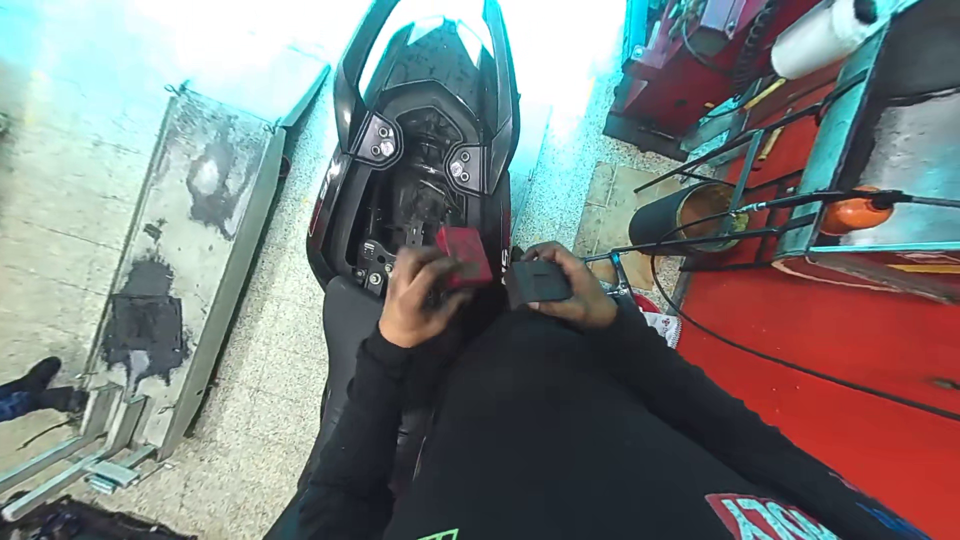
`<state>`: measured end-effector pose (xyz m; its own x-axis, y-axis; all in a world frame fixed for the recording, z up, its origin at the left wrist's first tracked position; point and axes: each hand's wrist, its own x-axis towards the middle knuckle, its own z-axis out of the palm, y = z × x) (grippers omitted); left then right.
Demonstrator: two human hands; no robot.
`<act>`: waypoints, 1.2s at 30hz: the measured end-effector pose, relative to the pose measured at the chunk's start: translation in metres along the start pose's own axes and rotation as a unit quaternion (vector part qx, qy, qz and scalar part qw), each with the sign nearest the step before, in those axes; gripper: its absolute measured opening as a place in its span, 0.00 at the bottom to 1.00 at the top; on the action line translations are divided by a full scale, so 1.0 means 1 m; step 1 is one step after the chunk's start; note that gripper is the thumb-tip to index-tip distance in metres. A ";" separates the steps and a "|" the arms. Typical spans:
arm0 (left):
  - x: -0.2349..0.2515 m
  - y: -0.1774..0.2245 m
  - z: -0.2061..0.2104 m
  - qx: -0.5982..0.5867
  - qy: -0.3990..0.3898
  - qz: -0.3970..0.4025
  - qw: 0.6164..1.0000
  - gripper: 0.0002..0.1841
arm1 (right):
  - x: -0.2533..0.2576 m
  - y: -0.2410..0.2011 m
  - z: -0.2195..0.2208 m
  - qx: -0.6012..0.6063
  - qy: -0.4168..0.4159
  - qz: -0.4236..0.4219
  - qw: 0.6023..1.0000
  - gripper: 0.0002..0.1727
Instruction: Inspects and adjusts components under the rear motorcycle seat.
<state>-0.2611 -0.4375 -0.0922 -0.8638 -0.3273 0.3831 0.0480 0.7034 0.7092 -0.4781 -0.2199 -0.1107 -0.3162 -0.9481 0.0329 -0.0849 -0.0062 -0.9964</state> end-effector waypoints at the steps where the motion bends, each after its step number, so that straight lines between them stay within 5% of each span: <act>1: 0.007 -0.008 -0.004 0.049 -0.020 0.001 0.999 0.33 | -0.007 -0.001 -0.005 0.024 0.001 0.032 0.999 0.38; 5: 0.033 -0.033 -0.003 0.119 -0.224 -0.013 0.967 0.47 | -0.021 -0.009 -0.003 0.235 0.045 0.192 0.952 0.37; 9: 0.054 -0.040 -0.010 0.151 -0.318 0.045 0.935 0.51 | -0.019 -0.001 0.004 0.323 0.056 0.182 0.927 0.36; 16: 0.046 -0.060 -0.005 0.200 -0.241 0.033 0.949 0.46 | 0.004 -0.014 0.015 0.306 0.145 0.160 0.927 0.11; 20: 0.053 -0.058 -0.005 0.208 -0.285 -0.016 0.936 0.56 | 0.021 -0.017 0.024 0.201 0.201 0.164 0.945 0.11; 23: 0.048 -0.068 -0.008 0.124 -0.218 -0.004 0.968 0.45 | 0.034 -0.020 0.025 0.192 0.206 0.131 0.951 0.13; 27: 0.043 -0.067 -0.015 -0.103 0.007 -0.056 0.993 0.42 | 0.050 -0.025 0.026 0.168 0.204 0.079 0.961 0.15; 30: 0.049 -0.052 -0.002 -0.310 0.152 -0.131 0.929 0.37 | 0.058 -0.031 0.029 0.162 0.181 0.075 0.967 0.14; 34: 0.066 -0.023 0.028 -0.516 0.262 -0.258 0.774 0.32 | 0.076 -0.039 0.037 0.184 0.154 0.093 0.966 0.15; 36: 0.061 -0.020 0.037 -0.463 0.225 -0.237 0.824 0.40 | 0.082 -0.029 0.042 0.175 0.148 0.084 0.970 0.17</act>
<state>-0.3329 -0.4483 -0.1047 -0.6327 -0.7736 -0.0343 0.3005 -0.2861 0.9099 -0.4622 -0.3111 -0.0825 -0.5598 -0.8127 -0.1617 0.2998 -0.0167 -0.9539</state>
